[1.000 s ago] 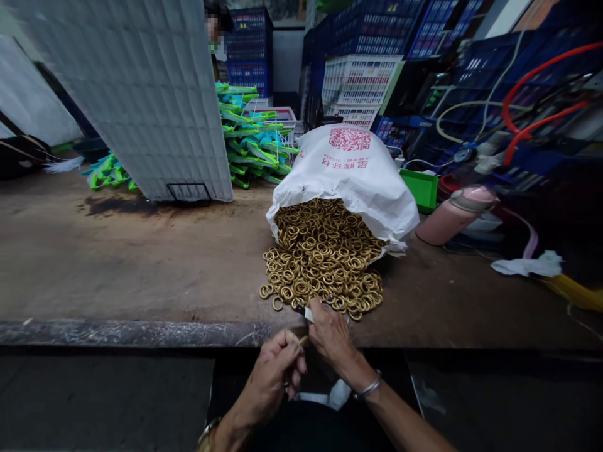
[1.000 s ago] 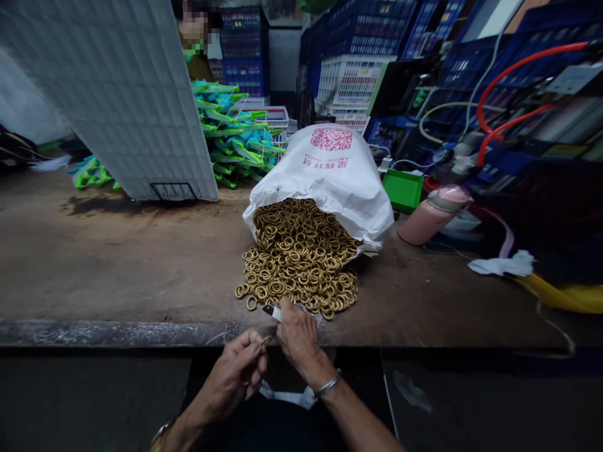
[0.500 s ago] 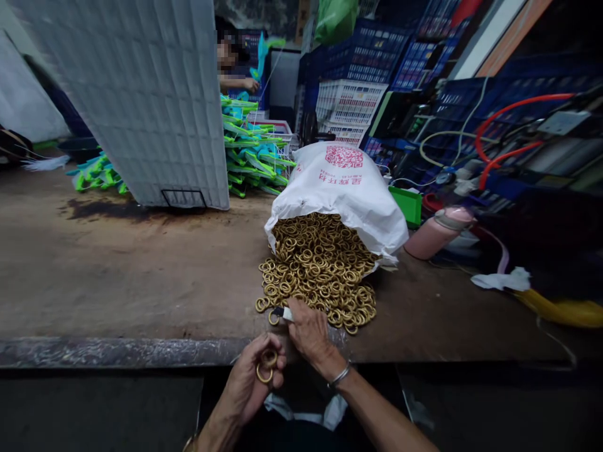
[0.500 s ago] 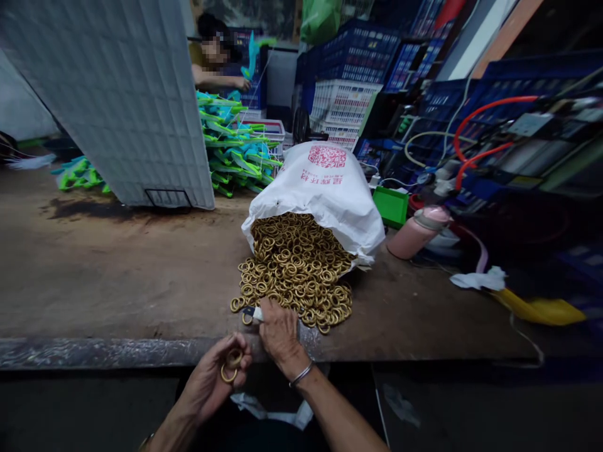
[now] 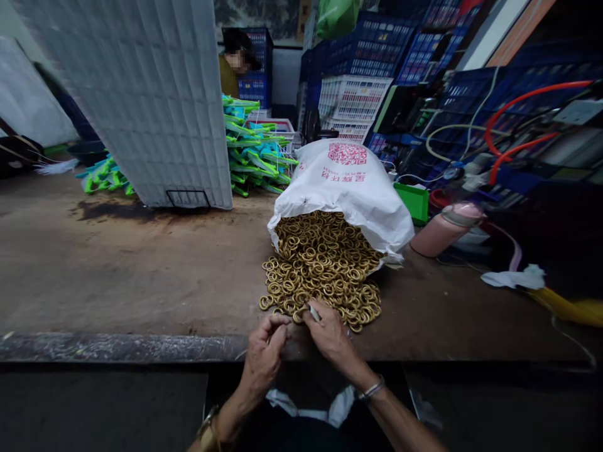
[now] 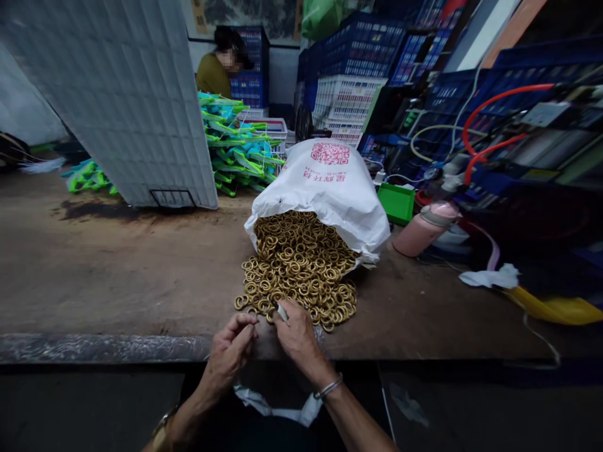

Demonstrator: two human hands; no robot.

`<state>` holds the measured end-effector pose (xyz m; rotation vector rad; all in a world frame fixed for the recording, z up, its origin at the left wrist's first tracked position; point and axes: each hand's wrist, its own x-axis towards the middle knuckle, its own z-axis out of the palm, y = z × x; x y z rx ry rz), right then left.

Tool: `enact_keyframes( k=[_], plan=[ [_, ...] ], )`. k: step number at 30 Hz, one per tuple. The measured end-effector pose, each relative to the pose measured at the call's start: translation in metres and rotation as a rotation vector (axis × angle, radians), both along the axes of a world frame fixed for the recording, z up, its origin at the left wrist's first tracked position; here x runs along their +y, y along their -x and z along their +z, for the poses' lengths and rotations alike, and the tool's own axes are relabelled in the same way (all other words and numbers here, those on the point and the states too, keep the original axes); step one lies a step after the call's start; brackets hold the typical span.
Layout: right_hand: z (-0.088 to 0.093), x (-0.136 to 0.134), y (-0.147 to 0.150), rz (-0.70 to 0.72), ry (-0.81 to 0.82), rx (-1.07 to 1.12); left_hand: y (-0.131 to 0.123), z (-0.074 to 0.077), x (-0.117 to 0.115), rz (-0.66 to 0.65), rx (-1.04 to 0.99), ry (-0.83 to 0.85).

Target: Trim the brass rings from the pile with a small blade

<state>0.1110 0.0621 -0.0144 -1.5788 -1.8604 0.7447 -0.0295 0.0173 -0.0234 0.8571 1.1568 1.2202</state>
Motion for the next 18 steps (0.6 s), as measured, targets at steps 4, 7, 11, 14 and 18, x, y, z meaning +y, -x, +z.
enact_keyframes(
  k=[4, 7, 11, 14, 18],
  plan=[
    [0.005, -0.012, -0.006, 0.026, 0.314, 0.352, -0.002, -0.005, 0.003, -0.074, 0.3, -0.328],
    [0.011, -0.022, -0.009, 0.021, 0.482, 0.589, -0.005, -0.003, 0.003, -0.193, 0.406, -0.482],
    [0.015, -0.031, -0.013, 0.037, 0.736, 0.801, -0.009, 0.003, 0.001, -0.3, 0.453, -0.546],
    [0.014, -0.034, -0.014, 0.049, 0.785, 0.854, -0.012, 0.005, -0.001, -0.298, 0.467, -0.512],
    [0.009, -0.036, -0.015, -0.006, 0.731, 0.824, -0.016, 0.005, -0.004, -0.271, 0.489, -0.425]
  ],
)
